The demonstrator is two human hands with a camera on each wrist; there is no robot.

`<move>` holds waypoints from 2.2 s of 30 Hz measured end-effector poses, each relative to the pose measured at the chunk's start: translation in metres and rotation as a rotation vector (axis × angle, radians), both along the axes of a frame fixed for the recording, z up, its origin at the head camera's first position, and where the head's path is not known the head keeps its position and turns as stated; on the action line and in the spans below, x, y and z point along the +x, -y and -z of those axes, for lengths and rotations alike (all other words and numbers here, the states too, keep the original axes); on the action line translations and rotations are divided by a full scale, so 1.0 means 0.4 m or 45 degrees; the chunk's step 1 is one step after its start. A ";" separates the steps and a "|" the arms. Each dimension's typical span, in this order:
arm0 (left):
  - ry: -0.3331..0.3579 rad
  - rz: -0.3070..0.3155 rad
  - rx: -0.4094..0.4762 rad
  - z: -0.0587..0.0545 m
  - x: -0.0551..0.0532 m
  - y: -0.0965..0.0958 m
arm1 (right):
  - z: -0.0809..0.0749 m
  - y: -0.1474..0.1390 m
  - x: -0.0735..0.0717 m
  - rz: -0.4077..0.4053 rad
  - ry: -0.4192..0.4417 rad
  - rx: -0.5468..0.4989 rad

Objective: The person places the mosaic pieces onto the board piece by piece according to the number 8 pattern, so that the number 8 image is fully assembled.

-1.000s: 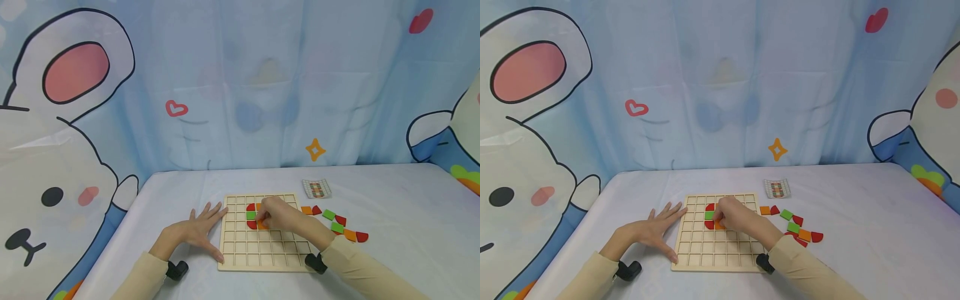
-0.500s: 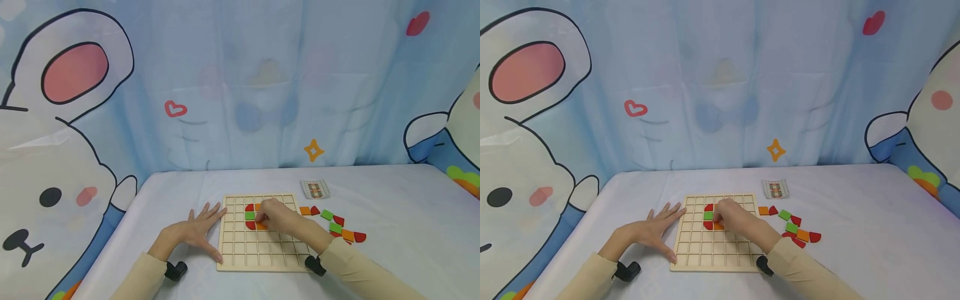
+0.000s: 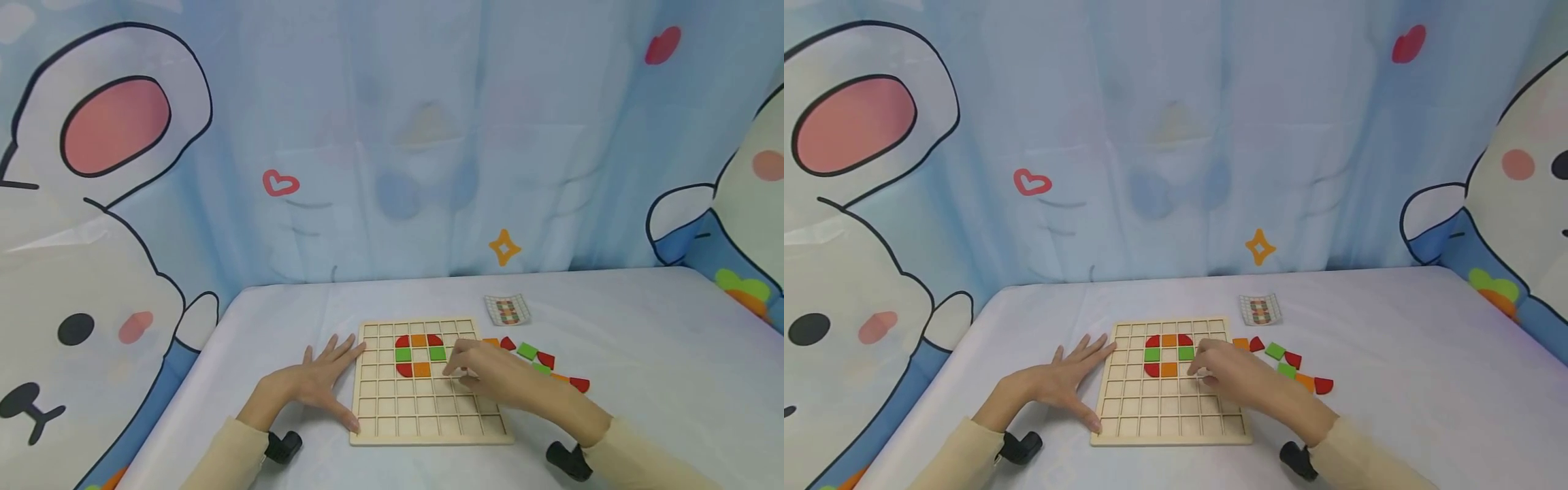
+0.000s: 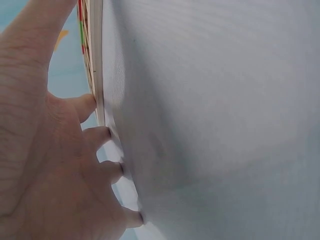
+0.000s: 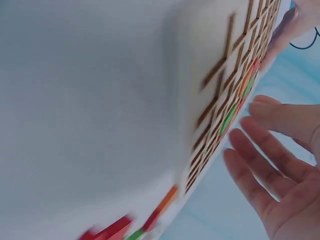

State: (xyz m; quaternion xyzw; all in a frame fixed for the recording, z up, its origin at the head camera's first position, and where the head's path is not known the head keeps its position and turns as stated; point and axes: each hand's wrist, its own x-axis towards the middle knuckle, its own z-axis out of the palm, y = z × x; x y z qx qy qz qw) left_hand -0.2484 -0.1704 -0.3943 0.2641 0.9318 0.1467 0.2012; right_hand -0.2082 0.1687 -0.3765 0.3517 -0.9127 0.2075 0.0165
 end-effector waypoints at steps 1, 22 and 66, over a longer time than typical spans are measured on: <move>-0.001 0.000 0.000 0.001 0.000 0.001 | -0.001 -0.018 0.012 0.017 -0.005 0.017; 0.008 -0.014 0.016 0.004 0.000 0.000 | 0.059 -0.283 0.088 0.381 0.108 0.068; -0.026 0.001 -0.002 0.006 -0.001 0.000 | 0.053 -0.267 0.079 0.330 0.290 -0.341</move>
